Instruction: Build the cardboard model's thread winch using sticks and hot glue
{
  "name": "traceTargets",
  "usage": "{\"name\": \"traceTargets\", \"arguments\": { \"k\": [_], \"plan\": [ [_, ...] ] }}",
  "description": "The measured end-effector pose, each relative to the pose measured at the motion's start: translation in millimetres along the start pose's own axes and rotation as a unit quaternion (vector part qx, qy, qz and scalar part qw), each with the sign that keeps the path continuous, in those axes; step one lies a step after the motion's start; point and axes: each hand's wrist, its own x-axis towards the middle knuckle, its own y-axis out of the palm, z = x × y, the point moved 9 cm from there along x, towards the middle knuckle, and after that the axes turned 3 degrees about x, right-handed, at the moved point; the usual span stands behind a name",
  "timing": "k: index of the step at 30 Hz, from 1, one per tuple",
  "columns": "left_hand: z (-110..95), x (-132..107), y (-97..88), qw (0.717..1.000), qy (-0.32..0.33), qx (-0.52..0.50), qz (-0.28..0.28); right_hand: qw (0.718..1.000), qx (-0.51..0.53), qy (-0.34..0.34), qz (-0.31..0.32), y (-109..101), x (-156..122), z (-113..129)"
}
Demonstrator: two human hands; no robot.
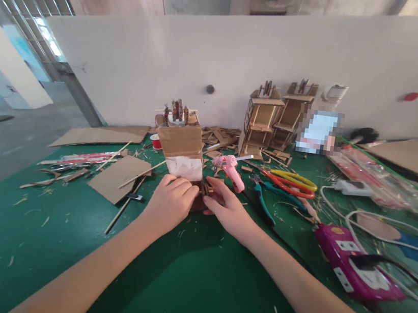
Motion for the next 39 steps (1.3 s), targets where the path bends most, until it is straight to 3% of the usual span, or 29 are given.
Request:
{"name": "traceTargets", "arguments": {
  "k": [6,18,25,39],
  "plan": [
    [2,-1,-0.5,1.0,0.011,-0.004,-0.001,0.999,-0.012,-0.025,0.03,1,-1,8],
    [0,-1,-0.4,1.0,0.015,0.015,0.016,0.999,0.017,-0.026,0.01,-4,4,2],
    [1,-1,0.1,1.0,0.015,0.007,0.016,0.998,0.022,-0.042,0.039,0,4,5],
    [0,-1,0.0,0.999,0.023,0.005,0.026,1.0,0.004,-0.014,-0.003,-4,6,-2]
  ]
}}
